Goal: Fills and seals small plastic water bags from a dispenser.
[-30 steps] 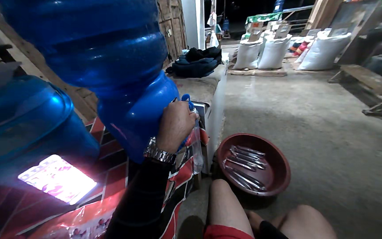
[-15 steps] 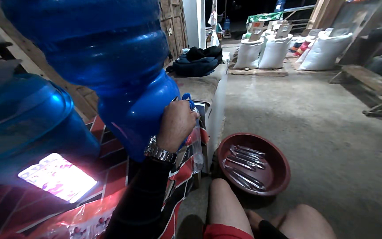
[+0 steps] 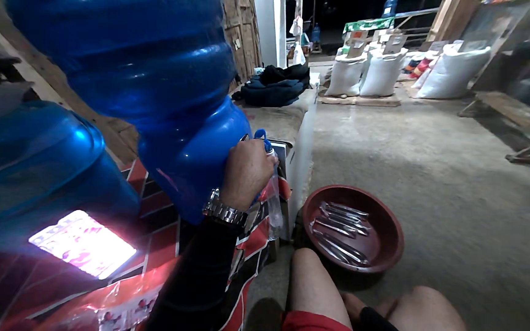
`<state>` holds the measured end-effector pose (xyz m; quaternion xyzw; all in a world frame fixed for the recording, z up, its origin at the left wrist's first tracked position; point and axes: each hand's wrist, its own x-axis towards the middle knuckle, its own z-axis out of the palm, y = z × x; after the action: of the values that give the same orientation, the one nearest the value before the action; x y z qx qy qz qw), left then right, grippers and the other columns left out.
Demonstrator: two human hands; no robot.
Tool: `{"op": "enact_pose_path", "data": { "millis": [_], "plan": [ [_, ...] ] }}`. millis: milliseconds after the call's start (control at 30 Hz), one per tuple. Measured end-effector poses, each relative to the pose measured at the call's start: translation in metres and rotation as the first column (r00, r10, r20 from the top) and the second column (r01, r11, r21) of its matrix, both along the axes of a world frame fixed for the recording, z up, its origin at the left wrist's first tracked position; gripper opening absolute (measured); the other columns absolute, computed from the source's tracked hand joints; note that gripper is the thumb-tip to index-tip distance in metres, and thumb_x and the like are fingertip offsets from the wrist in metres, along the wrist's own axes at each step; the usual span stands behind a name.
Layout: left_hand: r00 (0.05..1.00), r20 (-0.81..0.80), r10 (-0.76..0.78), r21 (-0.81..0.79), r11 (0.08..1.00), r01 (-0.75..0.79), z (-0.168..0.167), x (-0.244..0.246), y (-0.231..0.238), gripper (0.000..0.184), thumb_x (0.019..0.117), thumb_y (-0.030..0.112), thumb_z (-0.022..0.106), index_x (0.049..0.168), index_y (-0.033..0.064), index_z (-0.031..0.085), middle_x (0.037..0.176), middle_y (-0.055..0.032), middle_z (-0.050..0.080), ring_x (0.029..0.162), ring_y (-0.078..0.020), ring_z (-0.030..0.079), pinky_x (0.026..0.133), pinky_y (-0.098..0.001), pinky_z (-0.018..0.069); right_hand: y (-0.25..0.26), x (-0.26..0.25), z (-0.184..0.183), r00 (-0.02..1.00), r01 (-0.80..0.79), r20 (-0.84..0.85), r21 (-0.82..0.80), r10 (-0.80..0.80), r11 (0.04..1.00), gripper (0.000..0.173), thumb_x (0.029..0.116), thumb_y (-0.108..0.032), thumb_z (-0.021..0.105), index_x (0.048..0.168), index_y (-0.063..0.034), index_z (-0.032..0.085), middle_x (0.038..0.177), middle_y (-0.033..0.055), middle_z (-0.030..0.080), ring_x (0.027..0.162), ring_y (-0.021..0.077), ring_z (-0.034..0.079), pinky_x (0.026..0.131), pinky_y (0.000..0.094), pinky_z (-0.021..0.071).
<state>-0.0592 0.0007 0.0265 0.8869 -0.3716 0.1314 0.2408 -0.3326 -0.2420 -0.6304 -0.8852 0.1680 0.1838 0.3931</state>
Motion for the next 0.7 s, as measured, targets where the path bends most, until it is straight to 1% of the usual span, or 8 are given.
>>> {"op": "enact_pose_path", "data": {
  "millis": [33,67,267,400,433,500,567,700],
  "plan": [
    [1.0,0.0,-0.004,-0.003,1.0,0.004,0.0,0.0,0.001,0.03,0.0929,0.033,0.076,0.082,0.0058,0.067,0.076,-0.0154,0.066,0.069,-0.034,0.066,0.061,-0.0553,0.0543,0.017,0.015,0.048,0.946,0.128,-0.303,0.006,-0.12,0.992,0.042,0.0983,-0.042,0.063,0.125,-0.0107,0.072,0.122,0.0126,0.073,0.116,0.0272,0.068,0.102,0.0511,0.0535],
    [1.0,0.001,-0.009,-0.006,1.0,0.009,-0.001,0.001,0.001,0.031,0.093,0.033,0.076,0.084,0.0052,0.068,0.078,-0.0159,0.066,0.07,-0.0346,0.066,0.062,-0.0553,0.0547,0.031,0.023,0.089,0.888,0.219,-0.418,0.01,-0.195,0.976,0.044,0.1011,-0.037,0.062,0.135,-0.0088,0.066,0.135,0.0148,0.067,0.129,0.0297,0.061,0.113,0.0533,0.044],
    [1.0,0.015,0.001,-0.006,1.0,-0.001,0.001,-0.001,-0.001,0.03,0.0934,0.032,0.076,0.08,0.0065,0.067,0.075,-0.0145,0.065,0.068,-0.0326,0.065,0.06,-0.053,0.0539,0.045,0.022,0.134,0.876,0.245,-0.417,-0.044,-0.241,0.968,0.041,0.0992,-0.038,0.063,0.127,-0.009,0.071,0.124,0.0138,0.072,0.119,0.028,0.067,0.106,0.0507,0.0509],
    [1.0,-0.01,0.005,-0.003,1.0,-0.005,0.0,-0.002,0.002,0.031,0.0943,0.032,0.074,0.079,0.0065,0.065,0.073,-0.0145,0.064,0.066,-0.0324,0.064,0.058,-0.0516,0.053,0.073,0.024,0.224,0.853,0.185,-0.497,0.003,-0.159,0.983,0.046,0.1088,-0.031,0.049,0.139,0.0023,0.059,0.142,0.0253,0.059,0.135,0.0384,0.054,0.116,0.0544,0.038],
    [1.0,-0.014,0.008,-0.005,1.0,-0.008,0.0,-0.002,0.002,0.03,0.0943,0.032,0.074,0.08,0.0068,0.065,0.073,-0.0142,0.064,0.065,-0.0319,0.064,0.058,-0.051,0.0529,0.067,0.021,0.223,0.881,0.113,-0.467,0.044,-0.079,0.993,0.048,0.1099,-0.033,0.046,0.139,0.0036,0.058,0.14,0.0264,0.059,0.133,0.039,0.056,0.114,0.053,0.0409],
    [1.0,-0.014,0.01,-0.009,1.0,-0.01,0.0,-0.003,0.002,0.029,0.0944,0.031,0.074,0.08,0.007,0.065,0.072,-0.0136,0.064,0.064,-0.0312,0.064,0.057,-0.0504,0.0527,0.052,0.001,0.173,0.996,-0.013,-0.092,0.033,0.016,0.999,0.05,0.1062,-0.036,0.05,0.117,0.0092,0.07,0.106,0.0307,0.072,0.097,0.0425,0.073,0.083,0.054,0.0601],
    [1.0,-0.014,0.008,-0.008,1.0,-0.008,0.001,-0.003,0.002,0.03,0.0946,0.031,0.074,0.08,0.0069,0.065,0.072,-0.014,0.064,0.064,-0.0317,0.064,0.057,-0.0509,0.0522,0.059,0.014,0.188,0.927,0.173,-0.349,0.072,-0.138,0.982,0.045,0.1064,-0.035,0.054,0.128,0.0029,0.067,0.125,0.0277,0.067,0.12,0.0414,0.064,0.106,0.0572,0.0469],
    [1.0,0.0,0.006,-0.003,1.0,-0.006,0.0,-0.003,0.001,0.029,0.0946,0.031,0.074,0.081,0.0072,0.065,0.073,-0.0141,0.064,0.065,-0.0316,0.064,0.057,-0.051,0.053,0.042,0.021,0.135,0.888,0.179,-0.429,-0.013,-0.167,0.984,0.042,0.0985,-0.038,0.063,0.126,-0.0064,0.071,0.125,0.0177,0.071,0.12,0.0329,0.066,0.105,0.0561,0.0498]
  ]
}}
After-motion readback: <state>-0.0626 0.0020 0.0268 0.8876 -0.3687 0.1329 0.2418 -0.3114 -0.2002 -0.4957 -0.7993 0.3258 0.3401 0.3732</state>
